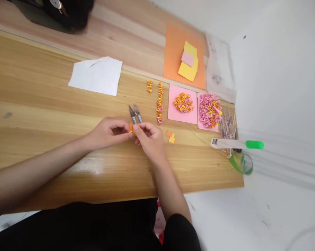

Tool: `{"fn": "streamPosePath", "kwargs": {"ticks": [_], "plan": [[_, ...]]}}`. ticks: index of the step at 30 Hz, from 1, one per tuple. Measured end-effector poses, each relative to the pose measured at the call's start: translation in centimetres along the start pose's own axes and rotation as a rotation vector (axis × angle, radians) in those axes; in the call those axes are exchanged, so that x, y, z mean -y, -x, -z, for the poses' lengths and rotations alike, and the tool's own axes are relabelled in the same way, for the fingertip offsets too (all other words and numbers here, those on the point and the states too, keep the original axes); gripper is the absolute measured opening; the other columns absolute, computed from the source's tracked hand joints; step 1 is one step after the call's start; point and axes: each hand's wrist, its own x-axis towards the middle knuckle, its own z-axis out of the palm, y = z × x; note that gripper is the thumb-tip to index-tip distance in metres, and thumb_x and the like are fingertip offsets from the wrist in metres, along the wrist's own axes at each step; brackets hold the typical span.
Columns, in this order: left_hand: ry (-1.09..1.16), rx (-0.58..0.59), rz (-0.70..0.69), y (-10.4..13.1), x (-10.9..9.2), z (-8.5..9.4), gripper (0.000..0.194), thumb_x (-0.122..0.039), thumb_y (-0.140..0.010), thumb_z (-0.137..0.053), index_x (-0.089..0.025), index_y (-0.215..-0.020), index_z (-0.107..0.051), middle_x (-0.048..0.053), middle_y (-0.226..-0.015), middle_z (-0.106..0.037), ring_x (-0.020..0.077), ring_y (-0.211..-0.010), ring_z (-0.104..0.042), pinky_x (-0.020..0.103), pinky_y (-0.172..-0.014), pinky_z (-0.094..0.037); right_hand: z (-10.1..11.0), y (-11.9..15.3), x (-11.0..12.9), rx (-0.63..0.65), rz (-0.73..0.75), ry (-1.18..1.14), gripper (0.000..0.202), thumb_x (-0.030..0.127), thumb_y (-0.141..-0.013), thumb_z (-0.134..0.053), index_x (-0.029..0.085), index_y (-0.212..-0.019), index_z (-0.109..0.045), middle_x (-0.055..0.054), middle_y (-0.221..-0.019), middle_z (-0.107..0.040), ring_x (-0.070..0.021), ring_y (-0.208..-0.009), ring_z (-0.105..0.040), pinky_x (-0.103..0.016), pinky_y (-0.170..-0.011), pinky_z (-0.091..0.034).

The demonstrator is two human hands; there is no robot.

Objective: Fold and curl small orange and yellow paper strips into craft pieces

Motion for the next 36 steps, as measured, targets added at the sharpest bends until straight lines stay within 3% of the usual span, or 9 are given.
{"fn": "streamPosePath", "kwargs": {"ticks": [6,22,36], "plan": [[0.007,0.009,0.019,0.06,0.01,0.09,0.023,-0.029,-0.078,-0.062,-0.014,-0.061,-0.056,0.000,-0.059,-0.059,0.0103,-0.056,-0.051,0.021,-0.053,-0.040,0.20,-0.02,-0.45,-0.007,0.013,-0.011,0.035,0.051,-0.079,-0.066,0.019,-0.065,-0.062,0.005,-0.048,-0.055,-0.0077,-0.042,-0.050,-0.019,-0.042,-0.042],[0.030,0.007,0.005,-0.01,0.04,0.01,0.025,-0.030,-0.078,-0.065,-0.014,-0.061,-0.058,0.000,-0.059,-0.059,0.0094,-0.055,-0.050,0.020,-0.052,-0.040,0.08,0.04,-0.17,0.000,0.014,0.016,0.031,0.049,-0.073,-0.073,0.019,-0.069,-0.064,0.005,-0.051,-0.057,-0.0078,-0.043,-0.050,-0.020,-0.043,-0.044],[0.030,0.006,0.029,-0.01,0.05,0.03,0.025,-0.032,-0.078,-0.065,-0.014,-0.061,-0.057,0.000,-0.058,-0.058,0.0092,-0.054,-0.049,0.020,-0.051,-0.039,0.26,0.03,0.01,0.006,-0.021,-0.006,0.013,0.032,-0.070,-0.067,0.020,-0.070,-0.063,0.006,-0.050,-0.058,-0.0077,-0.042,-0.051,-0.020,-0.043,-0.043]]}}
